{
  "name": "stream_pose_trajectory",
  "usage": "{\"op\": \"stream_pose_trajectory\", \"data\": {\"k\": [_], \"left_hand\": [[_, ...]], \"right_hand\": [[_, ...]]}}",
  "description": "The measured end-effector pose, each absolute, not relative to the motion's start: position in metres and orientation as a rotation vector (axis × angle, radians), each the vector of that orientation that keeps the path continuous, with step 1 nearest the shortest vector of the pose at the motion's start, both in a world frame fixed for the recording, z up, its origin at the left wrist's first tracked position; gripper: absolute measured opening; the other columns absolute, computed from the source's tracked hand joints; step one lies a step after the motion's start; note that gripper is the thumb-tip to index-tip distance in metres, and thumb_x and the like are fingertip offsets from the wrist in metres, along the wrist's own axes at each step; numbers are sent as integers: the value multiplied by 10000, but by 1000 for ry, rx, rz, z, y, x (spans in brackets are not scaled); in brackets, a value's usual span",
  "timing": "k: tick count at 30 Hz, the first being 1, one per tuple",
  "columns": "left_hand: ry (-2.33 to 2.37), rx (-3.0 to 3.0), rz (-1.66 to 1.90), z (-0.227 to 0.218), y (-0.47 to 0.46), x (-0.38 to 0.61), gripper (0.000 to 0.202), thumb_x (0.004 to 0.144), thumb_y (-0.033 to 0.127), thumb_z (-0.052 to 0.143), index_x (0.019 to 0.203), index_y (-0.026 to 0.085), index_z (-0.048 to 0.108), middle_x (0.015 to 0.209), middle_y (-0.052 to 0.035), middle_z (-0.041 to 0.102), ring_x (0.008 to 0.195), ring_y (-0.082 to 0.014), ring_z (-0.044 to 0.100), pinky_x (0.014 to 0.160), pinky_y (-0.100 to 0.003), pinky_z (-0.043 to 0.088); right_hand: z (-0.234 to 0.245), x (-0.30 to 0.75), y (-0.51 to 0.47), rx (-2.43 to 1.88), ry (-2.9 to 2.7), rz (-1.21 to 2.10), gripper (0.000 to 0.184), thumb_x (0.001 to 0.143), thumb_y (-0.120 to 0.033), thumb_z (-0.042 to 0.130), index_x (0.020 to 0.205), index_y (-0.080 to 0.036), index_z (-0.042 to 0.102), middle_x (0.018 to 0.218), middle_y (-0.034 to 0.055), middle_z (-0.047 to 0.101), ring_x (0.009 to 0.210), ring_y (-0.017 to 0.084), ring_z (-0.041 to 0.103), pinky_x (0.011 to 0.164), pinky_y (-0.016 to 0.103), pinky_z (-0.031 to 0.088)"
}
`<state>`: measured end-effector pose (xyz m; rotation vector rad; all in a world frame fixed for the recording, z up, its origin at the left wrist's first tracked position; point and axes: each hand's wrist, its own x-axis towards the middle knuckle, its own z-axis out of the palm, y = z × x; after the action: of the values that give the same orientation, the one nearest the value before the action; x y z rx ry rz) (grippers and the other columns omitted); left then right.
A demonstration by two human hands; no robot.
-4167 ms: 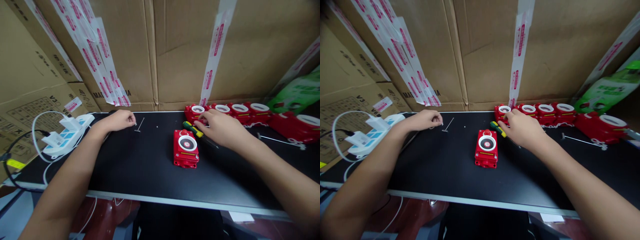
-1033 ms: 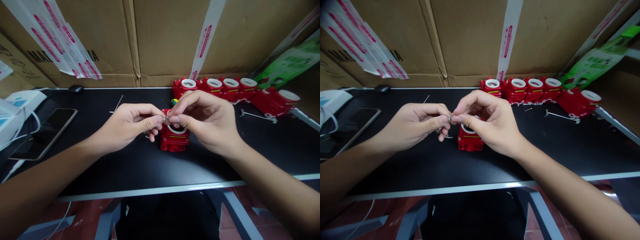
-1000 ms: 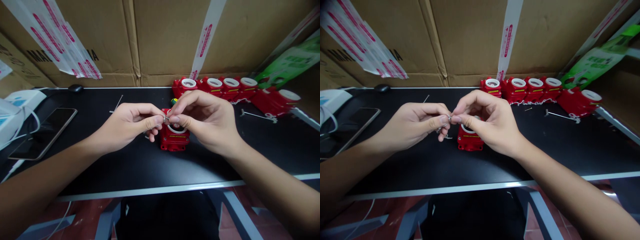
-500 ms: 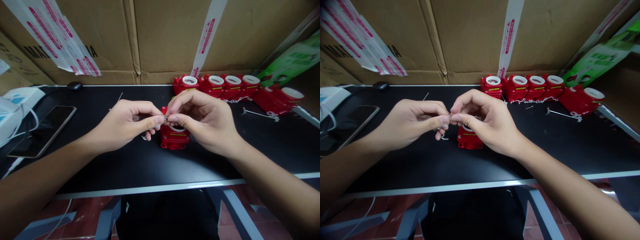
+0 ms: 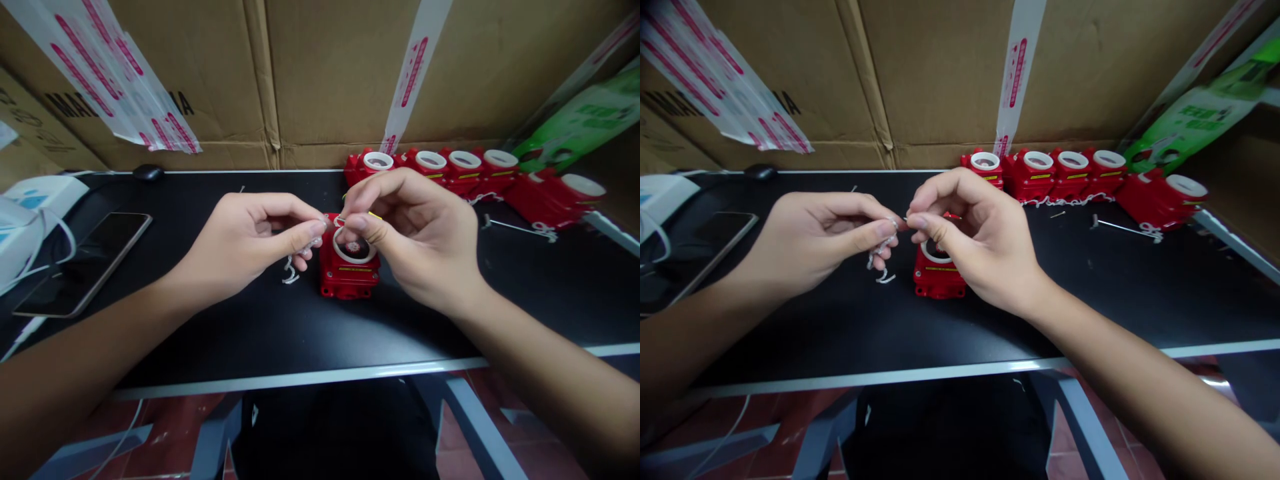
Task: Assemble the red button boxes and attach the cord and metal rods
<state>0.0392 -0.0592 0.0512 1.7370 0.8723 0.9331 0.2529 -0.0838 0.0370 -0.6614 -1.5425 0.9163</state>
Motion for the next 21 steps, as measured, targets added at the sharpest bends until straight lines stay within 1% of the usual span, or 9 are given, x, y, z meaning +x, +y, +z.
{"op": "stream_pose_trajectory", "data": {"k": [4,7,11,15,19,21], "left_hand": [[798,1575,913,47,-55,38,203,885,325,856,962,146,797,801,-44,770,658,-137,734,613,-214,634],[741,1503,891,46,-54,37,182,902,305,843,959,143,782,795,-42,774,674,-148,755,635,-223,651],[699,1439,829,46,-56,38,168,923,291,822,958,140,755,847,-53,791,739,-177,791,693,-261,682],[706,1414,817,45,-58,38,196,931,323,812,965,139,754,867,-66,790,756,-197,798,697,-289,695],[723,1395,840,46,-59,38,208,927,331,817,959,132,763,841,-68,789,731,-191,794,706,-283,693],[719,1391,841,47,-59,38,198,927,321,815,960,131,769,838,-67,791,725,-187,793,712,-282,693]], "right_hand": [[39,252,-86,-657,-1562,936,254,891,-379,857,926,-185,696,925,25,682,750,123,676,710,267,622],[39,251,-87,-642,-1576,962,218,903,-331,850,924,-177,697,924,23,686,757,117,677,732,261,622],[38,251,-87,-622,-1573,956,202,889,-302,864,934,-190,703,933,23,694,758,120,678,734,265,624],[39,252,-88,-630,-1572,947,208,890,-323,862,932,-195,703,942,30,697,752,123,676,729,269,622],[40,251,-89,-628,-1576,952,228,898,-368,851,938,-198,703,920,29,701,728,127,675,725,286,624],[40,251,-89,-627,-1578,951,225,899,-367,849,942,-197,708,924,32,707,751,135,687,740,291,626]]}}
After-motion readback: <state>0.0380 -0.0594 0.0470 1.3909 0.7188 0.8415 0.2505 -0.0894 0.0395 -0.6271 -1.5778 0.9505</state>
